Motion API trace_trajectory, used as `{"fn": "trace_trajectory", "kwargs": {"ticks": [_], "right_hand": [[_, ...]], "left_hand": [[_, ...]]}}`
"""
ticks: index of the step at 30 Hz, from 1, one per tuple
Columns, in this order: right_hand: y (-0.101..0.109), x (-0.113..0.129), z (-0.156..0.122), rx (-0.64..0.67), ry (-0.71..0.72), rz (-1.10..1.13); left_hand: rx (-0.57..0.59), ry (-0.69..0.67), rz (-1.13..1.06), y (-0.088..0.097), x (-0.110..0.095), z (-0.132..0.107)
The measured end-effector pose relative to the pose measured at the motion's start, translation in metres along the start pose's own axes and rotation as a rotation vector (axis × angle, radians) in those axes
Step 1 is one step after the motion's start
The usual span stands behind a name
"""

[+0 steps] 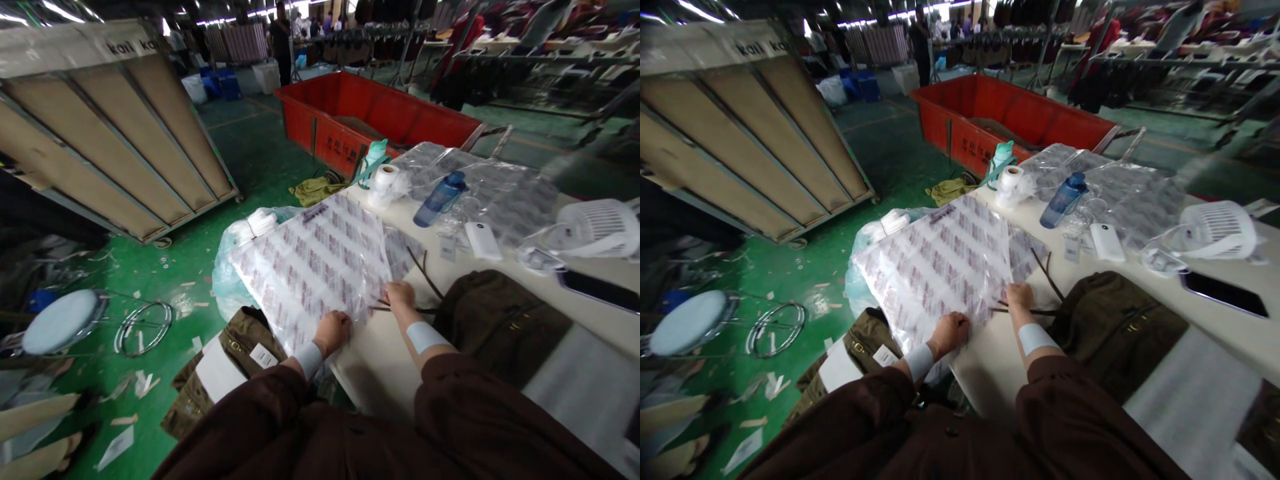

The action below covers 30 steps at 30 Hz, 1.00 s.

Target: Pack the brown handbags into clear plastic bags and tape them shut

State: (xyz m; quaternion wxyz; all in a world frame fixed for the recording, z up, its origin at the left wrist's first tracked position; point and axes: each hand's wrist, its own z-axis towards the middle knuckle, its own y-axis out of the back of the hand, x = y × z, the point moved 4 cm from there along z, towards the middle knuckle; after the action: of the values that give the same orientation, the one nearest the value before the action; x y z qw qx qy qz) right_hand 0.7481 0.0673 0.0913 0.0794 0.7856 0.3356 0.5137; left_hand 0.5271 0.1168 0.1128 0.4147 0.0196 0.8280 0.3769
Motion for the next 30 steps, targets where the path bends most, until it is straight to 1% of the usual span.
{"fn": "trace_trajectory", "kwargs": {"ticks": [3, 5, 7, 10, 13, 15, 18, 20, 21, 23, 25, 30], "right_hand": [[0.006, -0.013, 0.002, -0.017, -0.069, 0.068], [0.01, -0.016, 0.001, -0.018, -0.075, 0.101], [0.016, -0.013, 0.001, -0.024, -0.041, 0.119], [0.027, -0.003, -0.002, -0.037, 0.056, 0.131], [0.035, 0.005, -0.015, -0.001, 0.138, 0.118], [0.034, 0.007, -0.031, 0.078, 0.171, 0.09], [0.023, 0.006, -0.065, 0.291, 0.204, 0.038], [0.012, 0.002, -0.087, 0.431, 0.196, 0.003], [0.006, -0.001, -0.096, 0.479, 0.176, -0.014], [-0.004, -0.009, -0.107, 0.528, 0.119, -0.041], [-0.012, -0.015, -0.111, 0.553, 0.064, -0.047], [-0.021, -0.023, -0.116, 0.671, -0.021, 0.059]], "left_hand": [[0.033, -0.005, 0.001, 0.003, 0.0, 0.003], [0.038, -0.004, 0.002, 0.005, -0.002, 0.005], [0.032, -0.005, 0.003, 0.008, -0.005, 0.005], [0.006, 0.002, -0.006, 0.013, -0.008, 0.005], [-0.032, 0.031, -0.029, 0.016, -0.008, 0.007], [-0.057, 0.071, -0.094, 0.018, -0.007, 0.009], [-0.077, 0.123, -0.253, 0.022, -0.008, 0.011], [-0.052, 0.117, -0.366, 0.024, -0.011, 0.01], [-0.025, 0.105, -0.421, 0.025, -0.013, 0.009], [0.045, 0.079, -0.522, 0.027, -0.017, 0.006], [0.093, 0.068, -0.584, 0.03, -0.019, 0.002], [0.12, 0.087, -0.636, 0.036, -0.018, -0.004]]}}
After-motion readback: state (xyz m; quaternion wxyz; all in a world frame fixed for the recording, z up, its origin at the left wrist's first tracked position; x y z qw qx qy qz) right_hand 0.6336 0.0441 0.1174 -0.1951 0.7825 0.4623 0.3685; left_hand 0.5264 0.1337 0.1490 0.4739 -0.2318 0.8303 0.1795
